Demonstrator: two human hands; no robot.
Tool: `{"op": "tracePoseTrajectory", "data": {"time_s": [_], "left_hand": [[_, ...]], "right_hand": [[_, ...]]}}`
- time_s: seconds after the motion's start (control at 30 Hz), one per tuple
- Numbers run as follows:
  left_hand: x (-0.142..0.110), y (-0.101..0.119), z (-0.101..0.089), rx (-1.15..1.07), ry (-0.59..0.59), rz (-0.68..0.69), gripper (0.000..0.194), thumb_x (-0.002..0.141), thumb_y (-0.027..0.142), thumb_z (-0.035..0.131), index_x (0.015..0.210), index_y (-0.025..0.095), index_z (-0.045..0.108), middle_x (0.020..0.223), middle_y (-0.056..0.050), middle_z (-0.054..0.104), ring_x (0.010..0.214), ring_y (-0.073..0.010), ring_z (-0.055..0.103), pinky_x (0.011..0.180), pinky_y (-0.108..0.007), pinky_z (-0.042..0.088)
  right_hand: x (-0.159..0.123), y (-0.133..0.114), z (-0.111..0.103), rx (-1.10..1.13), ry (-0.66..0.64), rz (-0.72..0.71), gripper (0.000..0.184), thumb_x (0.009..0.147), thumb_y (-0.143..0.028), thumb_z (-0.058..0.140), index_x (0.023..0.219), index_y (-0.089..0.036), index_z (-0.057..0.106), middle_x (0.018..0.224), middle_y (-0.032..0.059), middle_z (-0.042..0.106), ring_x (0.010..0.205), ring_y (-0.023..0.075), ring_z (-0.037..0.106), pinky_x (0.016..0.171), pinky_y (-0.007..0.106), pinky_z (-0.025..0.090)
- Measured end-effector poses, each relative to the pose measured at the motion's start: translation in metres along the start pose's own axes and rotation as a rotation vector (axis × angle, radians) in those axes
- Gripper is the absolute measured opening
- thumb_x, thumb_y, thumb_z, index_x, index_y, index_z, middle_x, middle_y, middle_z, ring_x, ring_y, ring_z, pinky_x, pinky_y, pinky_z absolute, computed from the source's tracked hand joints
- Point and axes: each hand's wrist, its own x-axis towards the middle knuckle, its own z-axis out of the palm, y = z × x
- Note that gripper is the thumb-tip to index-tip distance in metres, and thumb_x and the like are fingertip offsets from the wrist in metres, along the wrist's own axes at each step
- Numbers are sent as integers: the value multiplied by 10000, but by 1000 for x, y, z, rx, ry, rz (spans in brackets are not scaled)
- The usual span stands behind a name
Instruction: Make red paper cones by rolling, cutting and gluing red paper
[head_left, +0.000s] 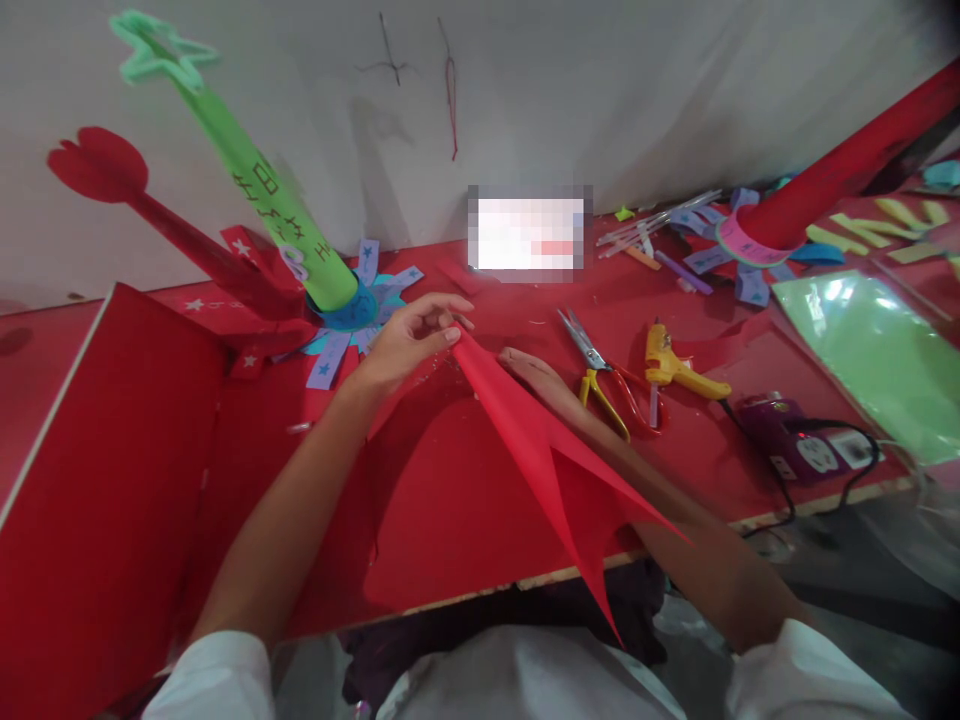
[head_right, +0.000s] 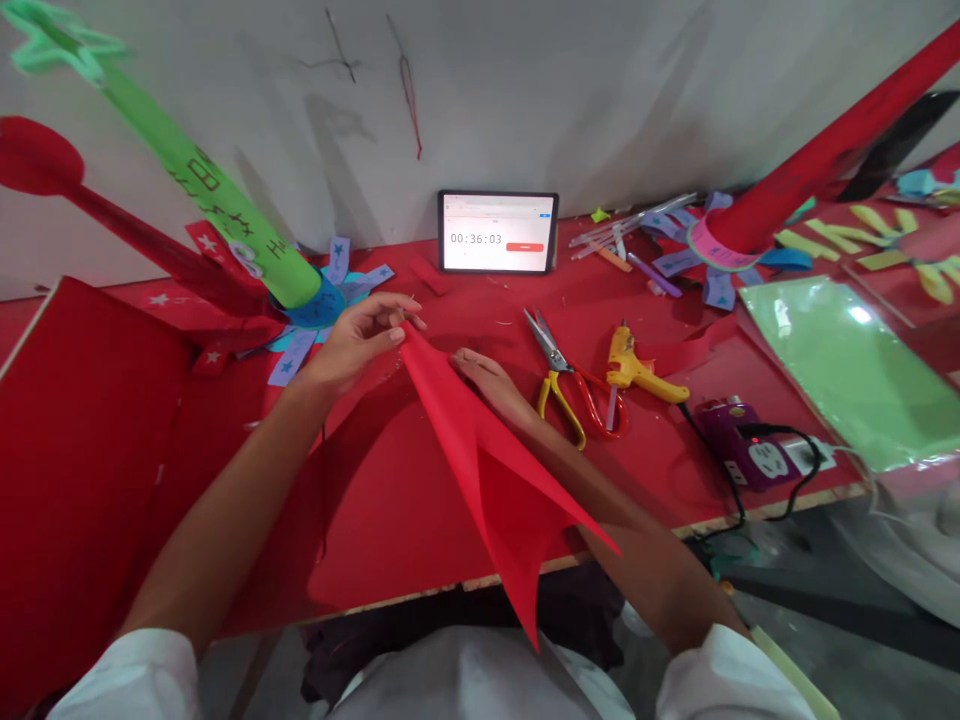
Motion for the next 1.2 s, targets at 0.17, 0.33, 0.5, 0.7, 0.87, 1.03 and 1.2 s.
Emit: {"op": "tracePoseTrajectory", "data": {"time_s": [0.17,0.33,0.5,0.7,0.87,1.03,1.2], "left_hand": [[2,2,-4,134,18,-77,321,942,440,809,1188,234,786,960,-48,743,814,-137,649,764,-272,491],[1,6,-2,137,18,-117,315,909,412,844,1160,229,789,839,-10,659,762,-123,600,718,-257,464],[0,9,2,37,33,-95,326,889,400,873,1163,244,790,872,-10,679,836,-119,659,774,-230,512],[1,13,4,-73,-2,18,332,871,405,892,1157,267,799,768,-1,608,1095,-218,747,876,-272,578],[1,14,4,-87,-20,71,310,868,408,895,1143,293,809,741,16,515,1070,-212,746,874,-276,576],[1,14,5,-108,-14,94,310,841,441,912,1099,301,815,744,20,464,1005,-209,733,892,-320,586],[0,17,8,-135,-10,102,318,824,473,921,1072,306,814,742,28,450,962,-198,735,915,-339,590]], "right_hand": [[7,4,-2,-180,26,-149,484,880,-653,742,723,-255,516,685,-53,460,651,145,409,631,305,344],[6,6,0,-351,106,-320,445,981,-587,645,732,-254,485,719,-36,460,705,162,427,686,324,361],[3,5,1,-352,96,-323,476,978,-630,625,741,-250,465,716,-43,429,691,155,395,663,314,348],[2,3,3,-217,43,-276,554,915,-707,678,724,-254,423,706,-52,369,648,143,336,597,293,305],[1,5,6,-135,43,-236,549,873,-690,732,724,-252,437,708,-51,380,658,140,352,596,276,309],[2,8,5,-89,61,-203,501,853,-649,764,727,-255,481,713,-44,400,661,145,378,589,271,335],[1,10,6,-12,130,-130,414,824,-611,781,746,-271,557,727,-28,442,709,165,453,640,268,393]]}}
